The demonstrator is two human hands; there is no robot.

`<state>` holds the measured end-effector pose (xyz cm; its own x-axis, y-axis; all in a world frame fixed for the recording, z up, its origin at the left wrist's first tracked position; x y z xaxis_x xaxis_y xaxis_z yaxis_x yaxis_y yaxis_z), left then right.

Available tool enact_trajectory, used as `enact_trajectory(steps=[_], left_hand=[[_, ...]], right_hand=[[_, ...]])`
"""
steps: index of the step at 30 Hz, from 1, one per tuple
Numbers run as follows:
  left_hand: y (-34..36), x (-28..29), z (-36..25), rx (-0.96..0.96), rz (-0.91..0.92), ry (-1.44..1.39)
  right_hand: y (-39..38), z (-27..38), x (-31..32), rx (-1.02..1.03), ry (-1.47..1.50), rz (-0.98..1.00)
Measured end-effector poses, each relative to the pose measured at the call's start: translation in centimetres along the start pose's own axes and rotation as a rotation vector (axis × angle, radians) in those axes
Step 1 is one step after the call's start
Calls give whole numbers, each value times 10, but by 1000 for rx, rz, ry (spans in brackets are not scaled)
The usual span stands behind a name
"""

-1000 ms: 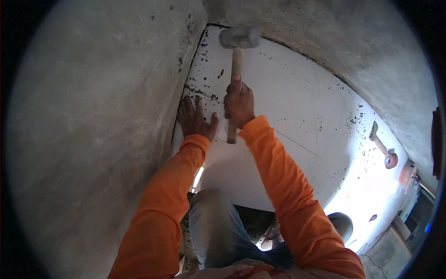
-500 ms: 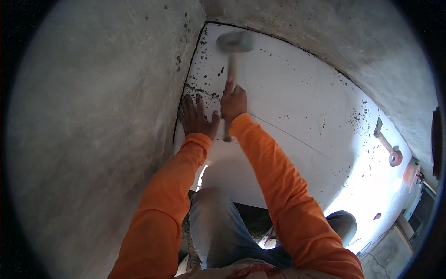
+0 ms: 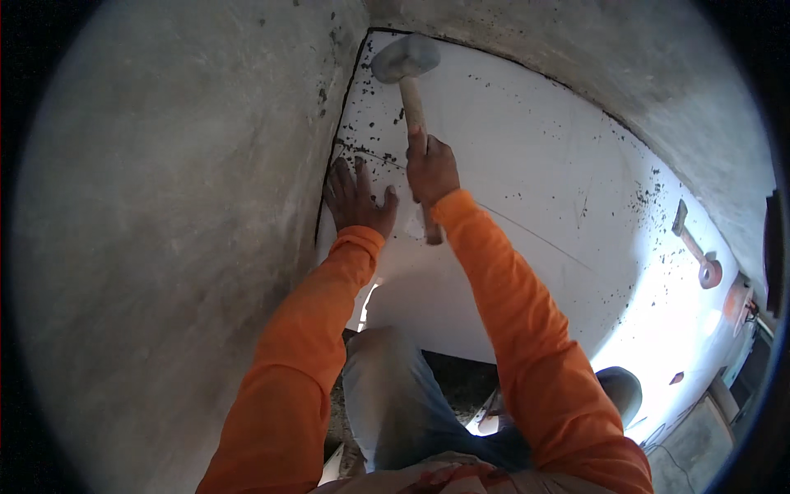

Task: The person spreads mortar on a floor using a trowel and places a large white tile onto the bed, tapping it into position with a rubber mallet.

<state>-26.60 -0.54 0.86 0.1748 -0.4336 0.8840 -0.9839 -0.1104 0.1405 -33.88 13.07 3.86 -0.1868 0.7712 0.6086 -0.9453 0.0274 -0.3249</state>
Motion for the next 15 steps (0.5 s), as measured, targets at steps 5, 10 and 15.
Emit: enact_trajectory(steps=[5,10,15], left_hand=[[1,-9,-10,-19,14,-32],[11,-15,-21,7,26,-19],[7,-4,-9,6,47,-6]], right_hand=[[4,-30,-17,-24,-67,-83],[18,-35,-18,-80,-47,-77],[5,-8,-11,-111,95,8]])
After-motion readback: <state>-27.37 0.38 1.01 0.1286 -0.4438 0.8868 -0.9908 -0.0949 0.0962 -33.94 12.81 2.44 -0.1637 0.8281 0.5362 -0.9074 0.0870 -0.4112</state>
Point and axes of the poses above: each hand's wrist, its own y-axis towards the middle knuckle, its own x-axis out of the back of the hand, z = x × y, the point moved 6 cm from there along y, towards the middle knuckle, and after that the axes turned 15 degrees about -y, right-handed, at the moved point
